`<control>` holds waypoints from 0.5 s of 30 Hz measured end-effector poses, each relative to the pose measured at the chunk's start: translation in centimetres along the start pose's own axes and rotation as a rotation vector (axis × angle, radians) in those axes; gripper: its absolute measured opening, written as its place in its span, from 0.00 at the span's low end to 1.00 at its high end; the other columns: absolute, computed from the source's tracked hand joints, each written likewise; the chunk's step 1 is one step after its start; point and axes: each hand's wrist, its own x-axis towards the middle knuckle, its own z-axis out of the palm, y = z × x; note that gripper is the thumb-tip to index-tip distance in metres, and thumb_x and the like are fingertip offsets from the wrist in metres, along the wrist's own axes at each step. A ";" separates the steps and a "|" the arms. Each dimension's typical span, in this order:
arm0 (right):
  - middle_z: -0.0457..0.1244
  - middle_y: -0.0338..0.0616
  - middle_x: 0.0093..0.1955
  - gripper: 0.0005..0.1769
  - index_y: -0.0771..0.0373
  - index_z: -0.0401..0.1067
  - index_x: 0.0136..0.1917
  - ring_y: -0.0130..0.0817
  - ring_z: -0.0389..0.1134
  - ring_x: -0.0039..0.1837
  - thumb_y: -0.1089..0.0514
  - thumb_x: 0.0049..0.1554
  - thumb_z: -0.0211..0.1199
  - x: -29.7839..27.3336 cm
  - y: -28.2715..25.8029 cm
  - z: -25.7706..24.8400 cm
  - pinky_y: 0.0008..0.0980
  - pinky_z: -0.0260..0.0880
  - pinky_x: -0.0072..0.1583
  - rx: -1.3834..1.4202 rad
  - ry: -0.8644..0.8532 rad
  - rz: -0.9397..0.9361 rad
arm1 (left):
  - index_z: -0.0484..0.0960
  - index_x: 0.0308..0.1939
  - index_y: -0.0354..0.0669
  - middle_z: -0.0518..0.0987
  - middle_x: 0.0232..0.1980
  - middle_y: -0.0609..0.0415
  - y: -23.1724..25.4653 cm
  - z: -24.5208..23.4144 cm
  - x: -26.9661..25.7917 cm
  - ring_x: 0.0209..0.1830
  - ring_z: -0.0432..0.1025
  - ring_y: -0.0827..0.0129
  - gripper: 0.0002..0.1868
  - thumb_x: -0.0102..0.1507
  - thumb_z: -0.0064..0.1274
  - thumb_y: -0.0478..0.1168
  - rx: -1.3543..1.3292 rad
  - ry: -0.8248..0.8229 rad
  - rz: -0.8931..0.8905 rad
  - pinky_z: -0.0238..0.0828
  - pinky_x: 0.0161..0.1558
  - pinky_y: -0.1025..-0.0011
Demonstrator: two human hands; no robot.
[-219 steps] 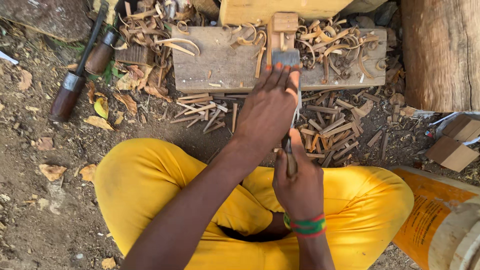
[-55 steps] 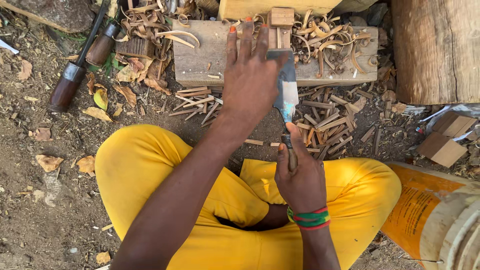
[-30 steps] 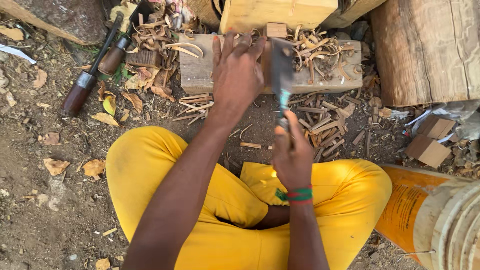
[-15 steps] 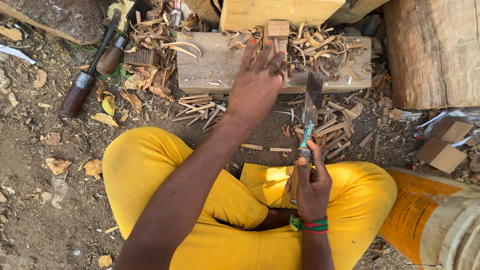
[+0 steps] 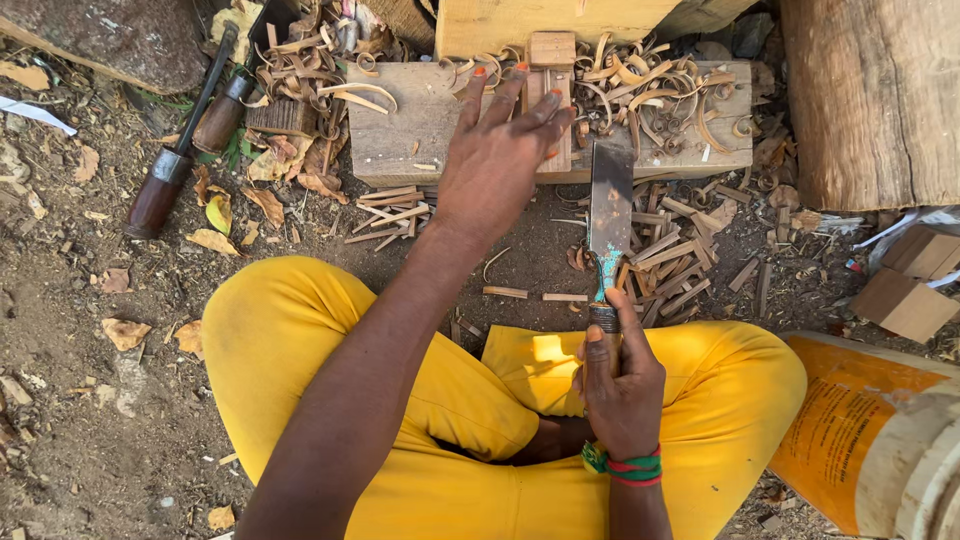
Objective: The person sits on the ground and uses a chisel to shape a small piece of wood held in a wooden block. They use their hands to guide the tool and shave off thin layers of wood, removing shavings from the work surface.
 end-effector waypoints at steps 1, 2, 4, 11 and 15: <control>0.62 0.34 0.35 0.30 0.60 0.63 0.77 0.18 0.60 0.31 0.54 0.64 0.59 -0.2 -0.2 0.1 0.23 0.63 0.32 -0.025 0.008 -0.006 | 0.80 0.64 0.61 0.75 0.70 0.60 0.0 -0.1 -0.1 0.77 0.58 0.55 0.31 0.60 0.55 0.25 -0.016 -0.005 -0.012 0.37 0.78 0.40; 0.62 0.33 0.34 0.29 0.60 0.63 0.77 0.17 0.60 0.31 0.55 0.63 0.60 -0.4 -0.5 0.1 0.23 0.63 0.33 -0.049 0.021 -0.012 | 0.78 0.65 0.62 0.76 0.69 0.61 -0.1 -0.3 -0.1 0.77 0.58 0.55 0.33 0.60 0.55 0.24 -0.027 0.002 -0.015 0.37 0.78 0.40; 0.61 0.34 0.30 0.28 0.61 0.66 0.74 0.17 0.59 0.30 0.56 0.63 0.60 -0.9 -1.1 0.0 0.24 0.61 0.32 -0.158 0.016 -0.019 | 0.74 0.68 0.66 0.78 0.67 0.62 -0.2 -0.9 -0.1 0.75 0.59 0.55 0.37 0.60 0.54 0.23 -0.048 0.018 -0.021 0.37 0.77 0.38; 0.56 0.42 0.25 0.23 0.63 0.70 0.69 0.25 0.54 0.27 0.58 0.61 0.63 -1.7 -2.6 0.4 0.31 0.57 0.32 -0.516 0.026 -0.194 | 0.56 0.78 0.54 0.80 0.62 0.52 0.2 -2.1 -0.4 0.76 0.58 0.53 0.50 0.54 0.51 0.21 -0.095 -0.060 -0.080 0.33 0.76 0.40; 0.58 0.41 0.27 0.23 0.63 0.69 0.69 0.25 0.58 0.27 0.58 0.62 0.62 -1.7 -2.9 0.8 0.31 0.60 0.33 -0.494 0.006 -0.251 | 0.58 0.77 0.50 0.82 0.60 0.50 0.2 -1.9 -0.5 0.76 0.59 0.53 0.48 0.54 0.50 0.20 -0.089 -0.054 -0.082 0.34 0.76 0.38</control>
